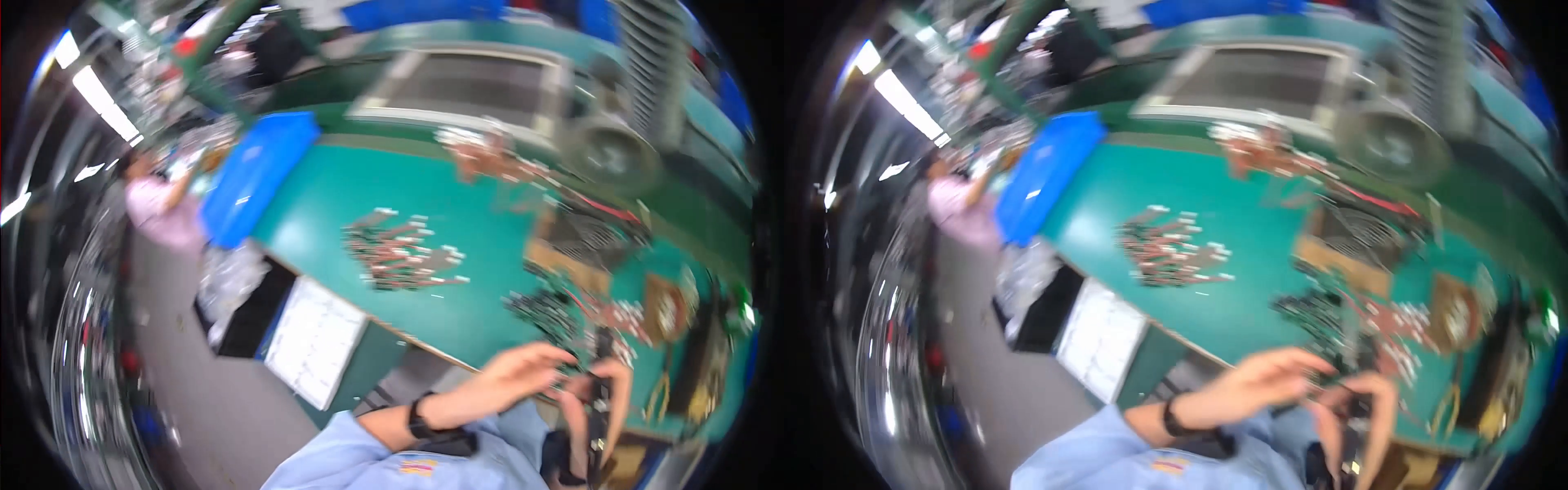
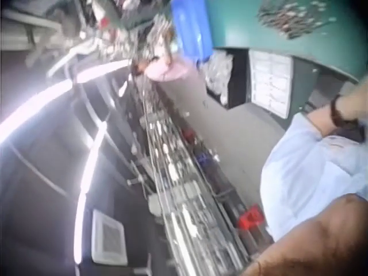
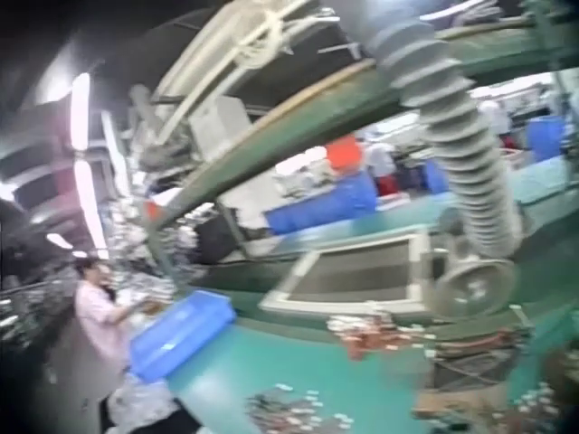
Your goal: The person solders wires to circuit boards using a soldering iron, handling the items one at a time. After each board is soldered, they place it on the table and pick up a new board and wire to repeat the process.
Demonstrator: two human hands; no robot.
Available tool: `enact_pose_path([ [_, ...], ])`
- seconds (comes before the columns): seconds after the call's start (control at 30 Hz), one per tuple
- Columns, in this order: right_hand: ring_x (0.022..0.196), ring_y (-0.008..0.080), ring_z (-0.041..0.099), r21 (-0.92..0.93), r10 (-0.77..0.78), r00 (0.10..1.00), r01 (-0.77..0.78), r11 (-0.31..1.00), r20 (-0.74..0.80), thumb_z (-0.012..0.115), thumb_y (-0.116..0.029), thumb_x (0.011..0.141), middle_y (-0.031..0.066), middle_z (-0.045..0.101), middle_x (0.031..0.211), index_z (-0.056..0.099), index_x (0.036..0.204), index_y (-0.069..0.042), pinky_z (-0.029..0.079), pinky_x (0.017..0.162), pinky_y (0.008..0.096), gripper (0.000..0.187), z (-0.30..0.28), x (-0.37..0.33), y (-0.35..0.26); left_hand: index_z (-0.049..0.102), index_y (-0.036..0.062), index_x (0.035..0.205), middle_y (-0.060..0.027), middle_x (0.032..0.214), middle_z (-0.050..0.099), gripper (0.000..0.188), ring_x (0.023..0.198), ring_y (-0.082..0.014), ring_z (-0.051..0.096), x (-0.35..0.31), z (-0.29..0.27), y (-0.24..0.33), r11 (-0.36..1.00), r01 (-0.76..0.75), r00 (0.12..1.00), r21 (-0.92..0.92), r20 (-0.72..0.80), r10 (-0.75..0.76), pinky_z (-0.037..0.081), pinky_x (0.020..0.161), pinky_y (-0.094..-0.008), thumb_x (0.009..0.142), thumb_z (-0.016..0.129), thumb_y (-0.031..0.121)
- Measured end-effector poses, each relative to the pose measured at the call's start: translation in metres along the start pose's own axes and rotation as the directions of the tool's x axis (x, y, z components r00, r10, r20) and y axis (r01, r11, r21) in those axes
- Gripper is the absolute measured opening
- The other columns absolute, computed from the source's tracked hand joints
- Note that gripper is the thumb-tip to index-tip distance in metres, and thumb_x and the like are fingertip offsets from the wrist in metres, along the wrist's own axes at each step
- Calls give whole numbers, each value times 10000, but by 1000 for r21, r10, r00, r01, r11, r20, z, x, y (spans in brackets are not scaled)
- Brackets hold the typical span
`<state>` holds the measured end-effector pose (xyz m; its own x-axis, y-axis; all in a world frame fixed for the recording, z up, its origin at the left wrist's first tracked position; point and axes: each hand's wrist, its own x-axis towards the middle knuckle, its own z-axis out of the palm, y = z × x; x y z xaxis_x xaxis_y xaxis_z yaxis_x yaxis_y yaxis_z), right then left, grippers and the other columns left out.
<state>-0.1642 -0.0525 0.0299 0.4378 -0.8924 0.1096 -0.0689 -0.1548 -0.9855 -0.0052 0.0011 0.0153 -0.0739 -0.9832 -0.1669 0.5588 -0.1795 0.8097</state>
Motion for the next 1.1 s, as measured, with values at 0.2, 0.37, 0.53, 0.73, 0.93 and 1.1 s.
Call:
enact_pose_path([
  [0.2,737,115,476,-7,-8,999,8,1000,34,652,1,774,51,511,824,474,1070,-47,395,710,240,349,8,-5,-22,451,22,1077,-3,991,519,186,949,-51,486,-13,-7,-18,985,-162,983,-66,74,166,430,808,-243,952,453,160],
  [0.37,731,118,479,-103,-40,997,34,994,-58,647,9,775,49,512,812,485,1046,-42,395,706,238,321,13,-5,-27,415,28,1028,-20,967,517,150,943,-62,500,-7,-9,-15,976,-219,969,-13,114,219,431,803,-250,959,434,159],
  [0.53,733,121,494,-110,-65,992,53,992,-108,652,4,775,53,527,813,484,1044,-39,405,708,246,320,6,-2,-20,406,19,1013,-34,932,530,152,907,-82,519,-3,-10,-10,977,-200,971,-77,116,208,420,792,-254,959,430,159],
  [0.73,734,143,521,-105,-60,996,52,993,-70,664,-18,775,75,547,819,483,1041,-38,426,703,260,323,-4,-7,-11,410,15,1028,-81,1003,585,151,971,-118,547,-8,-12,-7,971,-221,966,92,156,205,415,835,-272,956,433,145],
  [0.93,735,164,533,-13,-75,995,74,997,-72,667,-26,775,95,554,821,482,1034,-34,436,698,271,319,-8,-9,-4,417,19,1031,-87,1010,591,138,961,-126,559,-8,-10,-13,972,-232,964,45,144,223,422,827,-271,951,439,130],
  [1.1,701,133,512,-96,-50,984,33,995,-171,665,-63,746,53,530,763,437,1052,-53,409,678,242,382,-9,-12,-5,436,21,1040,-80,1009,589,131,953,-132,563,-1,-8,-14,982,-178,972,-66,145,186,427,810,-268,941,455,104],
])
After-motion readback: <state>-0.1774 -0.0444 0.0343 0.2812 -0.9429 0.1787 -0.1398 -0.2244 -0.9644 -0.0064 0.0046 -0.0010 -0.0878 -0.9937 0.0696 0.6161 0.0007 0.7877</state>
